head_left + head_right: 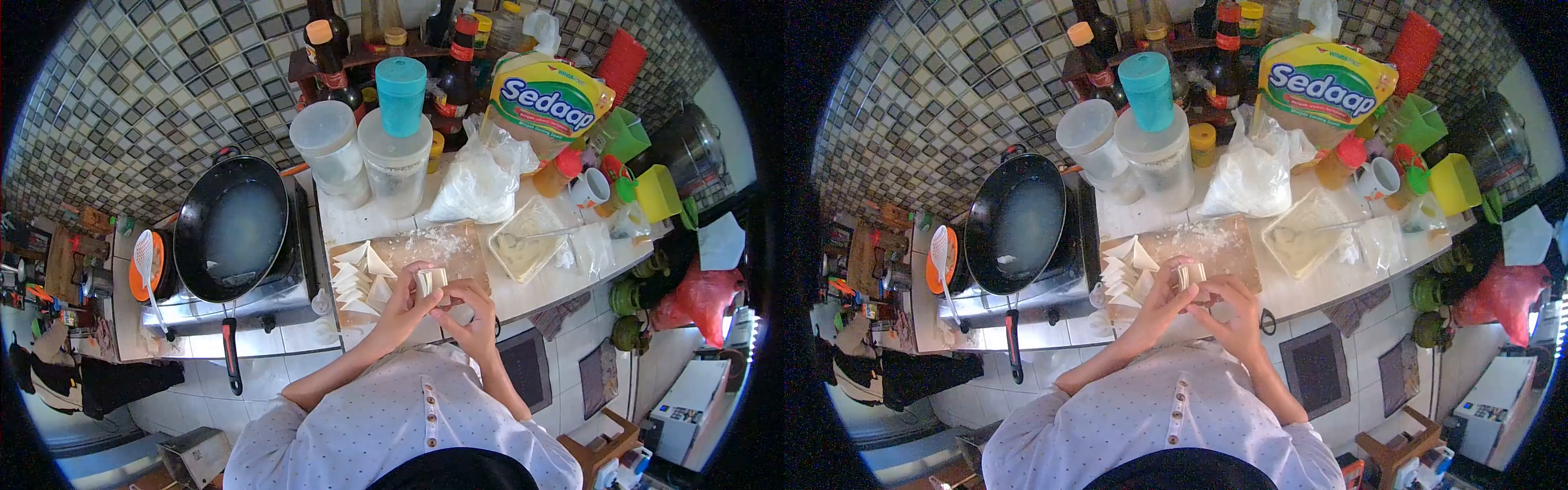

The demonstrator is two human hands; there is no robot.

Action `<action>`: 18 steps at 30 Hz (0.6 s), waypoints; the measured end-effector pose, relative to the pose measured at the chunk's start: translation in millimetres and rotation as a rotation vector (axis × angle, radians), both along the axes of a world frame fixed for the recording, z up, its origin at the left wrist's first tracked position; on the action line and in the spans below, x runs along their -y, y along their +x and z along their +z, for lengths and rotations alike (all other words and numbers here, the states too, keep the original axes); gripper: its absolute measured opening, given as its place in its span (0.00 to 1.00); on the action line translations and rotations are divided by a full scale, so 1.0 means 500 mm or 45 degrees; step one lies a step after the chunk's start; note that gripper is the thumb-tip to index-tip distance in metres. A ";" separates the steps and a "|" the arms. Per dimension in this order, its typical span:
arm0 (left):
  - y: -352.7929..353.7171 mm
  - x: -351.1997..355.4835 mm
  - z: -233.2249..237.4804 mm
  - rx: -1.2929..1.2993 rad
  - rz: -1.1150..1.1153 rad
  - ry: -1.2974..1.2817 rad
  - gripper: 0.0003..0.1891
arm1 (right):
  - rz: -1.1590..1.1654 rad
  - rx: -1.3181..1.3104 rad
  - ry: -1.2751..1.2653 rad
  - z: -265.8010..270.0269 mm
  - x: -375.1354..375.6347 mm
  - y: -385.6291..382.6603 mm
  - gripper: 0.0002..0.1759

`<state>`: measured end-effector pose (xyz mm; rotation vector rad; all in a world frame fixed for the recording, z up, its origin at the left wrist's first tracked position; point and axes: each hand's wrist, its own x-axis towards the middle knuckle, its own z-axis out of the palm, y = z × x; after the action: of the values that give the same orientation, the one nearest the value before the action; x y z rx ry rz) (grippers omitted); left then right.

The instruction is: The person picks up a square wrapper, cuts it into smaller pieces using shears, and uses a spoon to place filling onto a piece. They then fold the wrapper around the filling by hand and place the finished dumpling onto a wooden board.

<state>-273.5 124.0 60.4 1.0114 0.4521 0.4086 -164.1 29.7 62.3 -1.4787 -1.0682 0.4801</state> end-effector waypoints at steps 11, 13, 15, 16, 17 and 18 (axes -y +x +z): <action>0.001 0.004 0.023 0.008 0.010 -0.042 0.21 | -0.003 -0.028 -0.018 0.002 0.001 -0.002 0.15; -0.001 0.002 0.019 0.011 0.011 -0.050 0.21 | 0.000 -0.037 -0.020 0.005 0.001 -0.003 0.15; -0.004 0.000 0.003 -0.051 0.000 0.028 0.21 | 0.011 -0.053 -0.018 0.008 0.001 -0.003 0.14; -0.004 0.001 0.005 -0.051 0.000 0.028 0.21 | 0.011 -0.053 -0.018 0.007 0.002 -0.003 0.14; -0.003 0.002 0.010 -0.046 0.010 0.020 0.21 | 0.014 -0.047 -0.023 0.006 0.002 -0.003 0.14; -0.003 0.002 0.013 -0.041 0.020 0.012 0.21 | 0.017 -0.041 -0.029 0.006 0.003 -0.003 0.14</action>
<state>-275.0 122.7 66.7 1.0257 0.4878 0.4091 -165.4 28.2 65.1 -1.4799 -1.0510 0.5251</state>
